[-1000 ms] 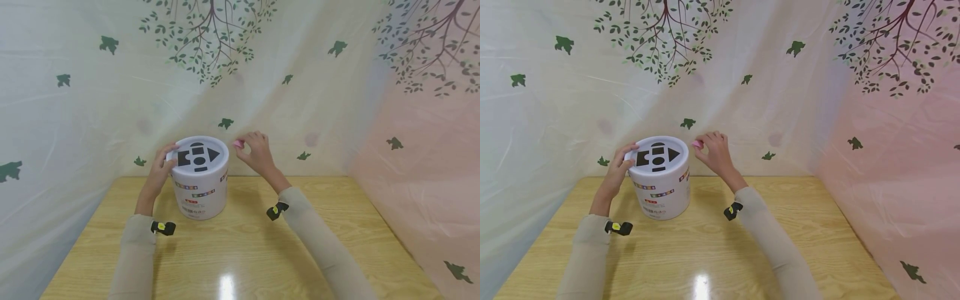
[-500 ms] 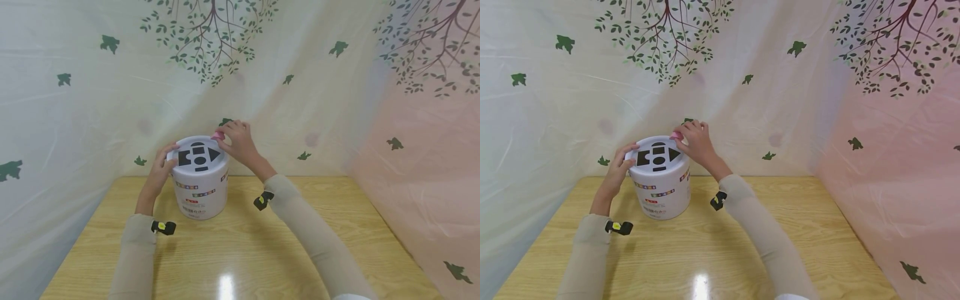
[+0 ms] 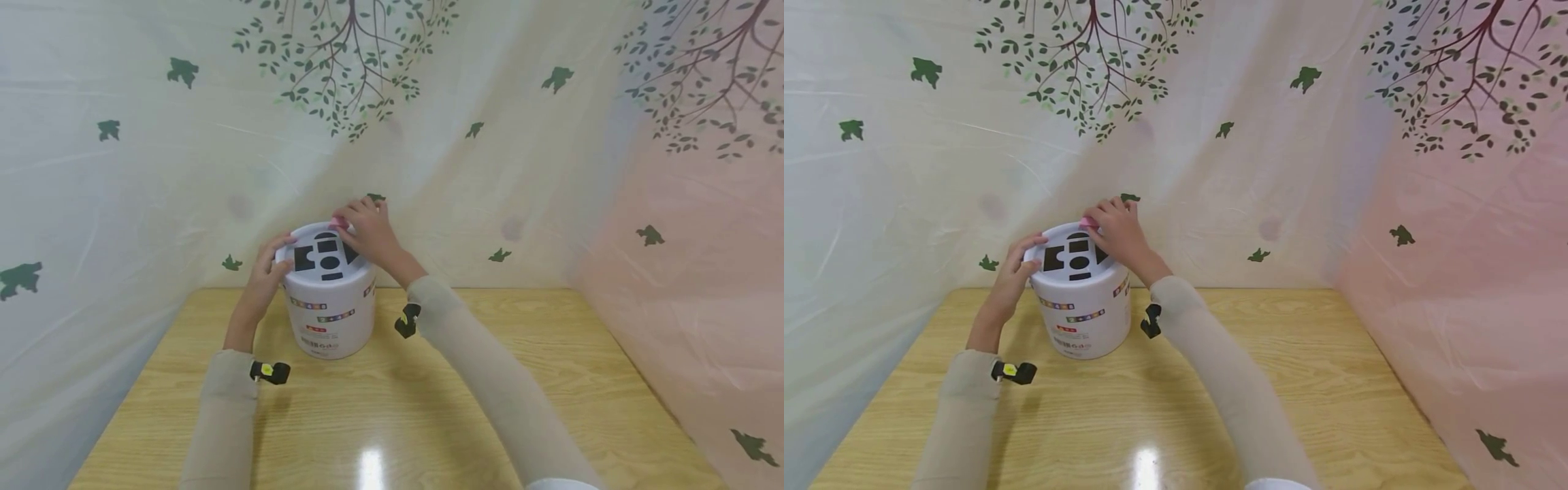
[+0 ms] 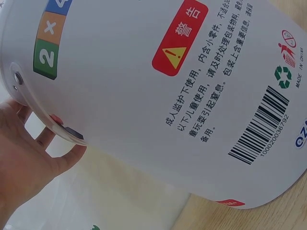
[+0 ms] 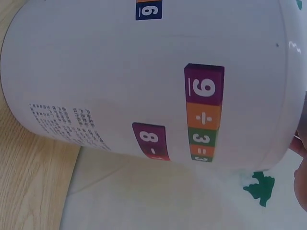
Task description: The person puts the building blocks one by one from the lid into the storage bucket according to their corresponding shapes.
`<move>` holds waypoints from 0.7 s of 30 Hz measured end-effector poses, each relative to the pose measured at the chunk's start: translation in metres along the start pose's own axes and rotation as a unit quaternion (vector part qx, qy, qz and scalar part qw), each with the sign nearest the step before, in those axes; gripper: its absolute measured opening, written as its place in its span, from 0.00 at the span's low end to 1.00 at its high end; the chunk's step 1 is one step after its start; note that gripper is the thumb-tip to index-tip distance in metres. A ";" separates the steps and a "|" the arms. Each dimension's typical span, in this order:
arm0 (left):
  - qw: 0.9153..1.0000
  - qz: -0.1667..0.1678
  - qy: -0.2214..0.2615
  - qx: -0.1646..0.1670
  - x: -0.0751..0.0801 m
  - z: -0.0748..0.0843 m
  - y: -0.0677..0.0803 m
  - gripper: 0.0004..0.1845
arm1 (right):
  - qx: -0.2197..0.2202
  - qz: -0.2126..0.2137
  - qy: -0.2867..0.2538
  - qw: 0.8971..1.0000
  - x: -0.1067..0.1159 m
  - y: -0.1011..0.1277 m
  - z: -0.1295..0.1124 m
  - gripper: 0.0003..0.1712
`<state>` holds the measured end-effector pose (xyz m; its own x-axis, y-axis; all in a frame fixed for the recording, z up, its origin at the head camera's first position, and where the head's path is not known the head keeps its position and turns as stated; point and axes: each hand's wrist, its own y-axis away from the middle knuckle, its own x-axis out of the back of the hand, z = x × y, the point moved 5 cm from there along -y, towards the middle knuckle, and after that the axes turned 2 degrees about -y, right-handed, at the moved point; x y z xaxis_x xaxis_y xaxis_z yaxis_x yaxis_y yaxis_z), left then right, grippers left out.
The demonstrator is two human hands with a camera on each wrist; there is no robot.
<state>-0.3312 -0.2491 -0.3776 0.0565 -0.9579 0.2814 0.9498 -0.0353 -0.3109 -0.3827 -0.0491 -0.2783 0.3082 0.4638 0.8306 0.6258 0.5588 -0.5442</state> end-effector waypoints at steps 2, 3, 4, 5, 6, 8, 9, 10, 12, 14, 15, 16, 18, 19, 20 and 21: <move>1.000 0.000 -0.002 0.000 0.000 0.000 0.000 0.28 | -0.001 -0.005 0.005 1.000 -0.004 -0.003 -0.001 0.16; 1.000 0.000 -0.003 -0.001 0.000 0.000 0.000 0.28 | -0.001 -0.007 0.007 1.000 -0.005 -0.004 -0.001 0.16; 1.000 0.000 -0.004 0.000 0.000 0.000 -0.001 0.28 | 0.000 -0.009 0.011 1.000 -0.007 -0.005 -0.002 0.16; 1.000 0.000 -0.005 0.001 0.000 0.000 -0.001 0.28 | 0.001 -0.012 0.015 1.000 -0.009 -0.006 -0.002 0.17; 1.000 -0.001 -0.006 0.002 0.000 0.000 0.000 0.28 | 0.000 -0.016 0.018 1.000 -0.011 -0.006 -0.003 0.17; 1.000 -0.002 -0.003 0.002 -0.001 0.001 0.000 0.28 | -0.001 -0.023 0.023 0.999 -0.015 -0.007 -0.003 0.17; 1.000 -0.002 -0.003 0.003 -0.001 0.000 0.000 0.28 | -0.001 -0.025 0.023 0.999 -0.017 -0.008 -0.003 0.17; 1.000 -0.002 -0.002 0.004 -0.001 0.000 0.000 0.28 | -0.002 -0.026 0.023 0.999 -0.019 -0.008 -0.003 0.17; 1.000 -0.001 -0.001 0.004 -0.001 0.000 0.000 0.28 | -0.004 -0.028 0.021 0.999 -0.021 -0.009 -0.003 0.17; 1.000 -0.001 -0.002 0.005 -0.001 -0.001 0.000 0.28 | -0.005 -0.027 0.018 0.999 -0.022 -0.009 -0.004 0.17; 1.000 -0.001 -0.002 0.006 -0.001 0.002 0.001 0.29 | -0.006 -0.027 0.016 0.999 -0.023 -0.009 -0.004 0.17; 1.000 -0.002 -0.002 0.008 0.000 0.002 0.001 0.29 | -0.008 -0.029 0.014 0.999 -0.023 -0.009 -0.004 0.17; 1.000 -0.004 -0.005 0.010 0.000 0.003 0.002 0.29 | -0.009 -0.032 0.011 0.999 -0.024 -0.009 -0.005 0.18; 1.000 -0.005 -0.005 0.012 0.000 0.003 0.002 0.29 | -0.011 -0.034 0.009 0.999 -0.024 -0.010 -0.005 0.18; 1.000 -0.005 -0.005 0.013 0.000 0.003 0.002 0.29 | -0.011 -0.037 0.007 0.999 -0.025 -0.010 -0.005 0.18; 1.000 -0.004 -0.006 0.012 0.000 0.004 0.003 0.29 | -0.012 -0.039 0.005 0.999 -0.025 -0.010 -0.006 0.18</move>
<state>-0.3276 -0.2480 -0.3750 0.0518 -0.9543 0.2944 0.9571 -0.0368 -0.2874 -0.3928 -0.0703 -0.2929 0.2645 0.4131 0.8714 0.6645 0.5768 -0.4752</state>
